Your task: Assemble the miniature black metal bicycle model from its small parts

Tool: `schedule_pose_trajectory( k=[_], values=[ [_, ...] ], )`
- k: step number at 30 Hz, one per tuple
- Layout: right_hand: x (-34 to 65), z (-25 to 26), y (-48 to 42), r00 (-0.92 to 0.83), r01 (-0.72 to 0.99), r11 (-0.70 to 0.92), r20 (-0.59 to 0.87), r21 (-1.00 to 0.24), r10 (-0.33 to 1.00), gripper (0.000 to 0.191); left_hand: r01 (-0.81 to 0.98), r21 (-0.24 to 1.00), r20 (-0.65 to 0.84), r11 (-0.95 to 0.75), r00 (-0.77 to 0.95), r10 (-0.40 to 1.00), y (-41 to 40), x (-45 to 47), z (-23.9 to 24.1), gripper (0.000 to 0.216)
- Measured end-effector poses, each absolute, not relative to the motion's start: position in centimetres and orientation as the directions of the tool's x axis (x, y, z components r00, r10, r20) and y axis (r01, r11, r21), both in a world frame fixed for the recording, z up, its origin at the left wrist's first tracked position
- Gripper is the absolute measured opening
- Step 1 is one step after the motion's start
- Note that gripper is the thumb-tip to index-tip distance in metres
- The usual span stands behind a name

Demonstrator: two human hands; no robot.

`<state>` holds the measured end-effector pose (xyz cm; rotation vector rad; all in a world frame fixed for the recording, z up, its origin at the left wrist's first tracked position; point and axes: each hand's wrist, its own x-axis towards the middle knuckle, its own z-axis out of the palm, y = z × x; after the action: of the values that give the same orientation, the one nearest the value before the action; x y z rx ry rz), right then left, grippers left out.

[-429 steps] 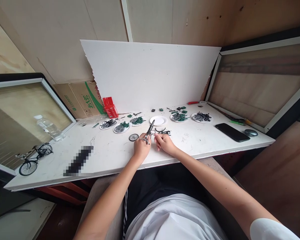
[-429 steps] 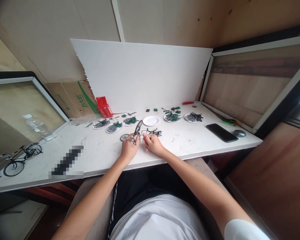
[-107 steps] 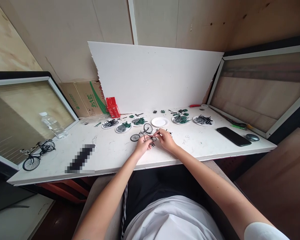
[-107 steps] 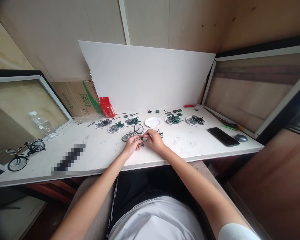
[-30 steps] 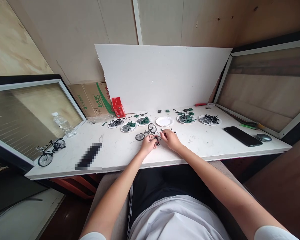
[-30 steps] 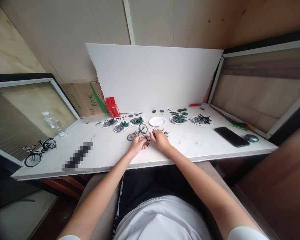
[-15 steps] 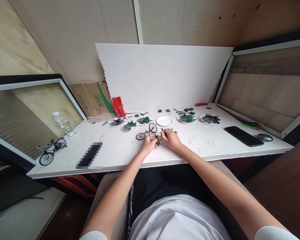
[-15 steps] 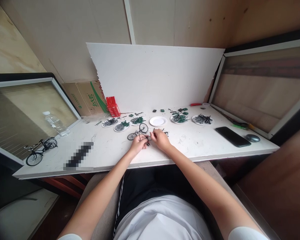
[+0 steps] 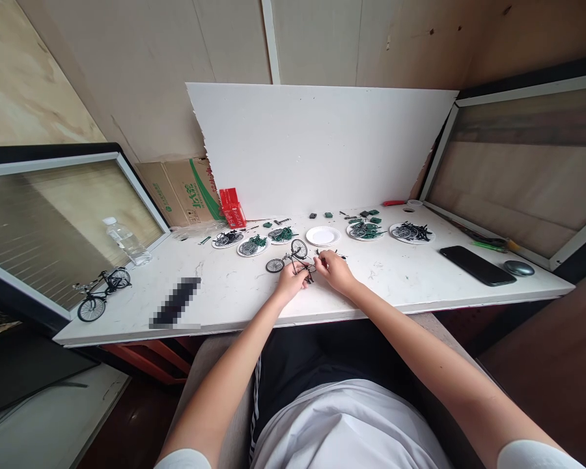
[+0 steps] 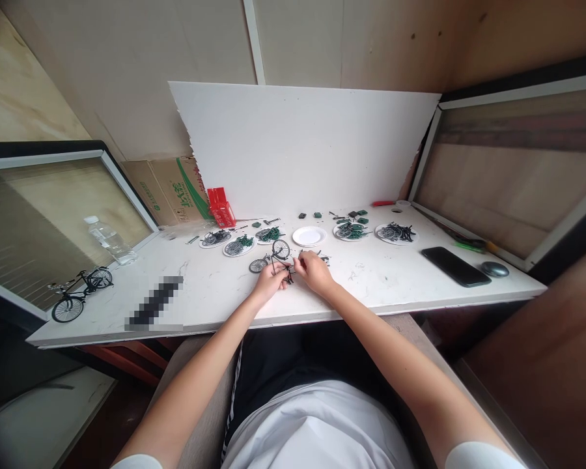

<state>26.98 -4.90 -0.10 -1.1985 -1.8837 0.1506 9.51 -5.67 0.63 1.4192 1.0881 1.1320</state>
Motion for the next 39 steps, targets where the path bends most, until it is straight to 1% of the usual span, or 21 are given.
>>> schedule_pose_trajectory(
  k=[19, 25, 39],
  values=[
    [26.87, 0.02, -5.04, -0.156, 0.66, 0.529, 0.591, -0.534, 0.791, 0.031, 0.072, 0.991, 0.098, -0.111, 0.16, 0.982, -5.68, 9.48, 0.7, 0.011],
    [26.83, 0.12, -5.14, -0.186, 0.634, 0.542, 0.572, -0.551, 0.799, 0.025, 0.076, 0.991, 0.101, -0.114, 0.159, 0.982, -5.5, 9.45, 0.47, 0.012],
    [26.88, 0.23, -5.24, -0.22, 0.628, 0.551, 0.553, -0.55, 0.803, 0.025, 0.078, 0.991, 0.098, -0.112, 0.164, 0.982, -5.42, 9.4, 0.4, 0.013]
  ],
)
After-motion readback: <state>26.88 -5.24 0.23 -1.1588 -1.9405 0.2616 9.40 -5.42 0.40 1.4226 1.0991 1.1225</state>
